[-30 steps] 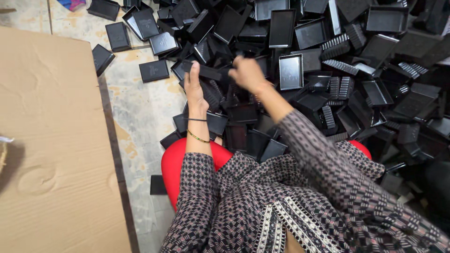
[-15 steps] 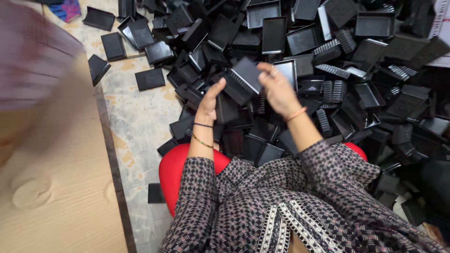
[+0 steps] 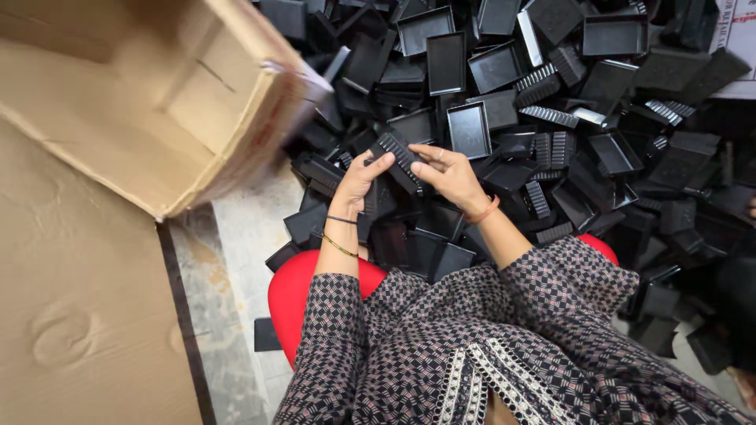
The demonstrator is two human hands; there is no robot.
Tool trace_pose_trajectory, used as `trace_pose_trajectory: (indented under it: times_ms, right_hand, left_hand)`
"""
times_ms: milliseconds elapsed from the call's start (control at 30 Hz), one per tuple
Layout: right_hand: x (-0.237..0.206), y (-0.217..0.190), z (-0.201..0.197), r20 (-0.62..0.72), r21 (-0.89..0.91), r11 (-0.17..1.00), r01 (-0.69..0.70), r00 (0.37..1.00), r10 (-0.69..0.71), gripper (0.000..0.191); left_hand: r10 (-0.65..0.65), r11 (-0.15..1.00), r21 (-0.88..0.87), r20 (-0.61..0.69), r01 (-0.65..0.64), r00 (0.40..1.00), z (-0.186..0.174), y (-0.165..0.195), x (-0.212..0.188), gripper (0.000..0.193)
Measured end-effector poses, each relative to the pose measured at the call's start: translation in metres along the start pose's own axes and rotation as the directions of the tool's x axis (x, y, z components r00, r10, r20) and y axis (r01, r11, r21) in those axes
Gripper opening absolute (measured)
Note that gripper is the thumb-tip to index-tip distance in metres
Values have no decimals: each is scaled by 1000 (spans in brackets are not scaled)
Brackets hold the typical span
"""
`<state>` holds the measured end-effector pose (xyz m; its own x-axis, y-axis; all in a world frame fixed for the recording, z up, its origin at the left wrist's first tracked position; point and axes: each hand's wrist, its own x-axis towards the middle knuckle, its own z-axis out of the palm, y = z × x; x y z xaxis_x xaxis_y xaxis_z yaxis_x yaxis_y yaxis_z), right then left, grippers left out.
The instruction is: The person sits on the floor and repeatedly picks up small black plastic parts from a large pile, briefly inspects them, and places them into a cardboard box. Another person is visible nearby doing the same task.
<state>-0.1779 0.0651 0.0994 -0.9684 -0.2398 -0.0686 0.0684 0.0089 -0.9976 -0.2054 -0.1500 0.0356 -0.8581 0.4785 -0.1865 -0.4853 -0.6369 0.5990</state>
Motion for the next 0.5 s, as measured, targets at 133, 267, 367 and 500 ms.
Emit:
trace_pose_trajectory:
  times_ms: [133, 267, 367, 500]
  right_hand:
    - [-3, -5, 4, 83, -34, 999, -17, 996, 20, 51]
    - [-9, -11, 11, 294, -583, 628, 516, 854, -429, 69]
    - [-15, -19, 17, 117, -672, 627, 394, 893, -435, 53]
    - [-25, -34, 25, -97, -164, 980, 115, 986, -132, 37]
  left_hand:
    - [-2, 1000, 18, -22, 2, 1000, -9, -7, 5, 35]
    - [-105, 978, -188, -59, 92, 993, -18, -9, 7, 38]
    - [-165, 977, -138, -25, 160, 986, -19, -9, 3, 46]
    - [153, 973, 178, -3, -150, 988, -3, -8, -4, 34]
